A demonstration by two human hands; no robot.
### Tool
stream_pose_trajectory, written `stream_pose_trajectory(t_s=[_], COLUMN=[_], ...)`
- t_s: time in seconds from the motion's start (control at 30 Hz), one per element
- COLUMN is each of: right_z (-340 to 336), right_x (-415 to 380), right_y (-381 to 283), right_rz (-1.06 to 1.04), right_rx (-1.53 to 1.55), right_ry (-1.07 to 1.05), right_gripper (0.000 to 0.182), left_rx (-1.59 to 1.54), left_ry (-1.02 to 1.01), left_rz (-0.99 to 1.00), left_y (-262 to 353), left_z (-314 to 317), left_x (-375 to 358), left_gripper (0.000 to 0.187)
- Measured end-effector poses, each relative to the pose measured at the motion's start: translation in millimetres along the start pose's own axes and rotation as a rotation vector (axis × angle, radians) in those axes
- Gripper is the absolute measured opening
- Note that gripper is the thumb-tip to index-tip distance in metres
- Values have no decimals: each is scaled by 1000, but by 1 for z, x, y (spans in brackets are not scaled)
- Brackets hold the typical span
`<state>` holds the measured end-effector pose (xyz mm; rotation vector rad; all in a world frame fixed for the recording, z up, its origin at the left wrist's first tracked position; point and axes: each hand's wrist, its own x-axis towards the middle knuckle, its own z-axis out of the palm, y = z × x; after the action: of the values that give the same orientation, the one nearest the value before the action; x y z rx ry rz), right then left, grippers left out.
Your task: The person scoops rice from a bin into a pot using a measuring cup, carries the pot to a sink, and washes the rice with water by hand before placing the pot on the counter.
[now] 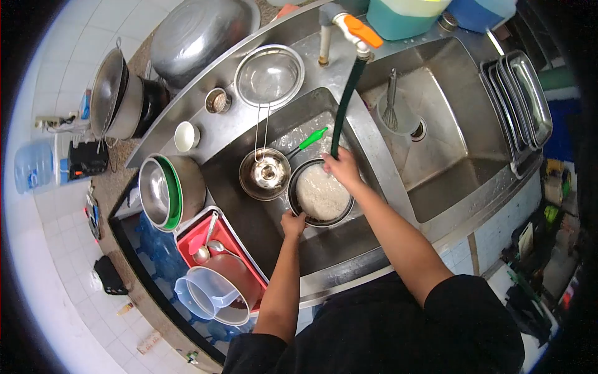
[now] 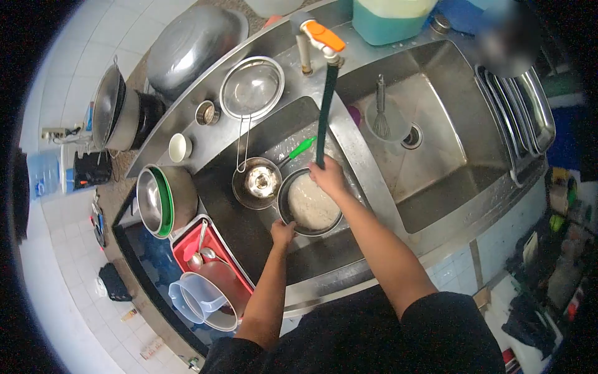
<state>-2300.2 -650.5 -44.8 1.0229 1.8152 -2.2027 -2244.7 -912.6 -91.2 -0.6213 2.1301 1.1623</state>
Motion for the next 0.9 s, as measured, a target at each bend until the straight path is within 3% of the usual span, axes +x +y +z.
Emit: stream_pose_trajectory(t_s=[0.1,0.2,0.23,0.3,0.33,0.37,0.4,0.5,0.6,0.63,0.77,0.87,0.9], right_z=[-1,0,-3,6,14,20,26,38,44,46,62,75,76], right_x=[-12,-34,-27,-13,-8,-4,2,24,70,69,69,29,23], right_y=[75,78,84,84,81,63,56,63,82,81,81,54,75], right_rz=[-14,-495,-385,-357,-339,-142,-92,-28,57,-24,235,157,125], right_rx=[7,-653,-774,-1011,-1127,-1152,-1191,-1356,-1317,-1262,-1195,-1309,-1225], right_ry=[18,189,107,138,151,37,8,-65,-284,-233,-181,6,163], right_gripper=[13,15,37,57,67,84,83,76,70,55,44,49,58], left_rx=[87,327,297,248,160,70,-25,-156,-222,-308,-589,-623,-618], left_ry=[18,129,242,475,309,146,-11,60,-21,-43,-153,-133,-132], left_rz=[174,190,315,559,486,415,344,58,-22,-71,-134,-199,-183], left_y=[-32,-14,6,60,71,81,88,52,58,49,32,59,50], left_z=[19,29,33,44,47,49,52,82,76,79,91,92,98], left_x=[11,-3,-19,-51,-50,-43,-32,50,78,93,129,111,114], left_gripper=[23,30,35,45,49,53,58,68,73,75,68,53,48])
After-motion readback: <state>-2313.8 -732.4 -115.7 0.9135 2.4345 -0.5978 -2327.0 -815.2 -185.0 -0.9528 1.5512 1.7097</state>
